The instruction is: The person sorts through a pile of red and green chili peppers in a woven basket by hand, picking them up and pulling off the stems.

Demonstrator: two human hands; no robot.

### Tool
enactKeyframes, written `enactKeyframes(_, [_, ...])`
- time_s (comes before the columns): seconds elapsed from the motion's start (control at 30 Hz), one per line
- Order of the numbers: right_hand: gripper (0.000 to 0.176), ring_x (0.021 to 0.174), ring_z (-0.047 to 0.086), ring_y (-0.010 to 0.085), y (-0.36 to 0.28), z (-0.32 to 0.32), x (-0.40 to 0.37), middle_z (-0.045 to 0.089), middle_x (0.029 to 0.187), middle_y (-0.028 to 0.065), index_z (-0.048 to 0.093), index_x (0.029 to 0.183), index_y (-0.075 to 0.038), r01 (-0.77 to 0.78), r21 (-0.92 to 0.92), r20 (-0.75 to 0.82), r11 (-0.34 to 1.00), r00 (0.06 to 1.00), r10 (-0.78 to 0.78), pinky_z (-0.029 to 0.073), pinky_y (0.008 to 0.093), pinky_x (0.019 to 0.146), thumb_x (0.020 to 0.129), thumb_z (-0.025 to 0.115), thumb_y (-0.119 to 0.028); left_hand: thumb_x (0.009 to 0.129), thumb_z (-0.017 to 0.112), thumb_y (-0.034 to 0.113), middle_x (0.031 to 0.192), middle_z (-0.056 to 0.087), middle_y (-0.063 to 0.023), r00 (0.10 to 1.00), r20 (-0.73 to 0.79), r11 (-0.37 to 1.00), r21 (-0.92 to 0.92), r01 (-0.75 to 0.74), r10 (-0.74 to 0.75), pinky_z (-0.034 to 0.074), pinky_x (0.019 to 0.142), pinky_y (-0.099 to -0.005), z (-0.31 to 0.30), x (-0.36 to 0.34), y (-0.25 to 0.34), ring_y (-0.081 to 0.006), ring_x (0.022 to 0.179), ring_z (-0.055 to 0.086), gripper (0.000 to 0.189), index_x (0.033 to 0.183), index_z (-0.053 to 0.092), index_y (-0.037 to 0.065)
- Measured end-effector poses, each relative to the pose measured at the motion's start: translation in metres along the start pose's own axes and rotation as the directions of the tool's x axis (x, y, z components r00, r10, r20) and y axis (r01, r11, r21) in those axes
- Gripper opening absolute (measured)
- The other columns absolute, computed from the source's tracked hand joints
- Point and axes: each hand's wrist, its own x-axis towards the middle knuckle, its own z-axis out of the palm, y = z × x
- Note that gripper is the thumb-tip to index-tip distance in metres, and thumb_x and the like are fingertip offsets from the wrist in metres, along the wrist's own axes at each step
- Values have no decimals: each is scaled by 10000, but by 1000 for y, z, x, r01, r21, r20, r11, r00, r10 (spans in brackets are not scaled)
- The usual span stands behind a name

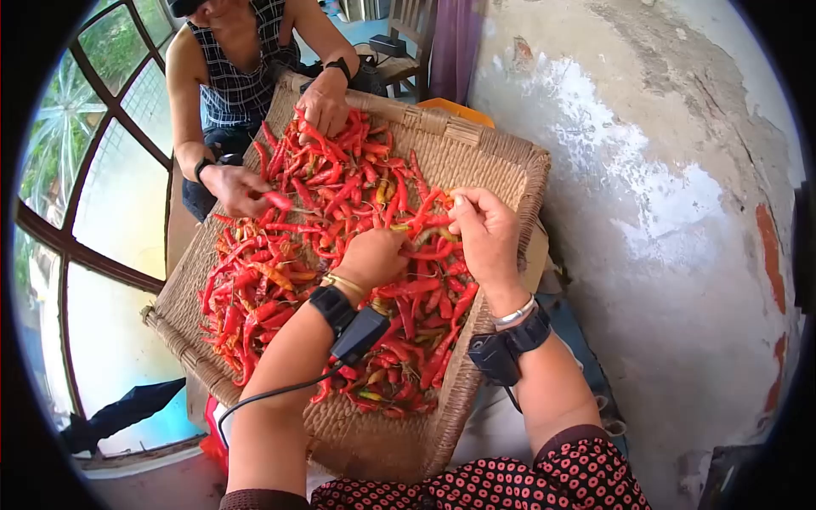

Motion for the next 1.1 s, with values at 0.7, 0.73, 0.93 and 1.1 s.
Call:
enactKeyframes(0.7, [304,821,624,197,4,9,-11,653,887,138,617,1020,-19,-149,-105,795,983,582,173,465,314,759,810,628,-239,892,521,158,823,657,-53,960,192,55,-977,207,-204,512,597,-229,-31,-89,29,-121,658,635,202,1014,604,20])
enactKeyframes(0.73, [305,830,629,207,-2,8,-9,652,882,147,625,1015,-30,-70,-156,816,985,552,168,468,317,757,791,638,-237,905,498,140,844,655,-44,948,201,-38,-980,198,-248,501,565,-208,-29,-92,30,-99,638,622,193,1013,605,21])
enactKeyframes(0.93, [257,753,605,314,0,4,-11,627,775,144,633,891,-64,342,-556,732,757,633,251,465,395,661,751,610,-278,885,552,221,707,628,0,897,287,191,-912,364,-337,421,491,-178,-22,-109,7,-41,545,534,213,883,655,35])
enactKeyframes(1.1, [230,793,606,330,-5,11,-14,628,789,159,622,839,-66,326,-595,727,735,609,318,469,438,709,738,617,-272,888,558,237,662,608,14,925,241,345,-876,338,-295,397,460,-177,-44,-92,-16,-35,511,501,240,776,644,43])
